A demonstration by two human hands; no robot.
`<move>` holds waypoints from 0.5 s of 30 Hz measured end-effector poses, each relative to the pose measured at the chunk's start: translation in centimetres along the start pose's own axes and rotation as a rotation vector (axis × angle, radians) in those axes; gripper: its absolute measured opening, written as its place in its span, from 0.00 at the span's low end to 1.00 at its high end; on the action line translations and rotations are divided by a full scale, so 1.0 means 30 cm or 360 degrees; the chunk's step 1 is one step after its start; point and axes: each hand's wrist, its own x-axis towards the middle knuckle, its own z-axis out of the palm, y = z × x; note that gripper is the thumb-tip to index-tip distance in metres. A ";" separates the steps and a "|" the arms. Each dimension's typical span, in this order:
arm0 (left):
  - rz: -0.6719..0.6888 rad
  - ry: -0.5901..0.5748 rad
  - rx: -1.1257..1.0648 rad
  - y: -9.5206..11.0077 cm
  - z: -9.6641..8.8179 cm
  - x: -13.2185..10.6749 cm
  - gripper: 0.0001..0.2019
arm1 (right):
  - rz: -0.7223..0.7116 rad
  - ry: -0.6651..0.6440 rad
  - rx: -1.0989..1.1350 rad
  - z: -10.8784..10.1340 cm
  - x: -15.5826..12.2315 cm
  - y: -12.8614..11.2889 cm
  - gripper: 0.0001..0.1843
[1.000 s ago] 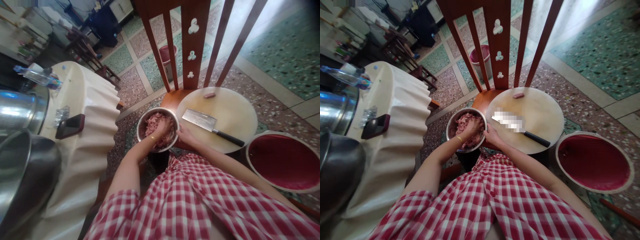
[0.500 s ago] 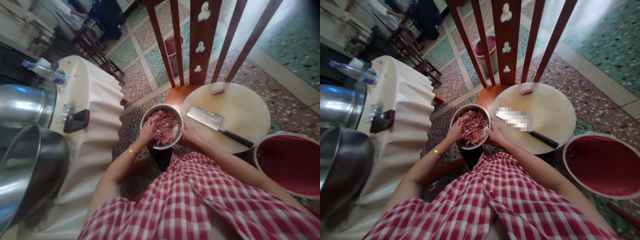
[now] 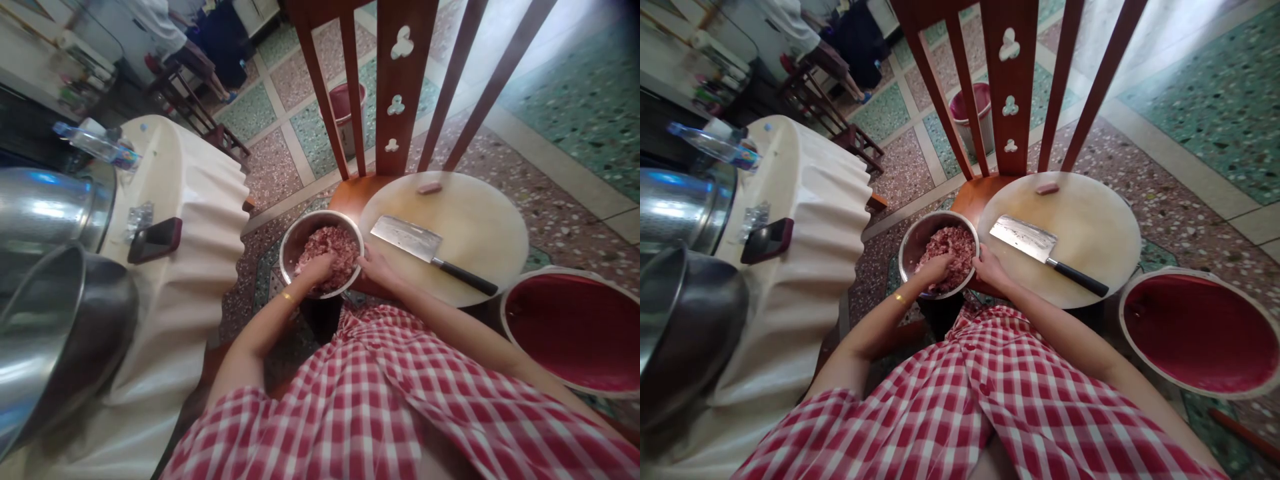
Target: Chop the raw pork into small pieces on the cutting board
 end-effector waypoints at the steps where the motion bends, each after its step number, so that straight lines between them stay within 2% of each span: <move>1: 0.0067 0.0002 -0.0086 -0.023 -0.013 -0.037 0.17 | -0.0003 0.0003 0.0008 0.000 0.001 0.002 0.15; 4: 0.0091 0.0065 -0.0310 -0.104 -0.039 -0.123 0.26 | -0.0014 0.0014 0.0030 0.003 0.002 0.006 0.15; 7: -0.0255 0.0195 -0.0576 -0.162 -0.020 -0.127 0.37 | -0.0017 0.0013 0.0044 0.004 0.000 0.008 0.15; 10: -0.0626 0.0270 -0.1047 -0.165 0.034 -0.031 0.42 | -0.0018 0.0009 0.0048 0.002 0.000 0.010 0.15; 11: -0.0702 0.0368 -0.1229 -0.154 0.051 0.014 0.42 | -0.0021 0.0007 0.0040 0.002 0.000 0.010 0.15; 13: -0.0811 0.0635 -0.1603 -0.123 0.068 0.101 0.41 | -0.0025 0.0010 0.0015 0.001 0.000 0.008 0.16; 15: -0.0792 0.0741 -0.1955 -0.092 0.059 0.158 0.38 | -0.0019 0.0017 0.0002 0.001 -0.002 0.002 0.15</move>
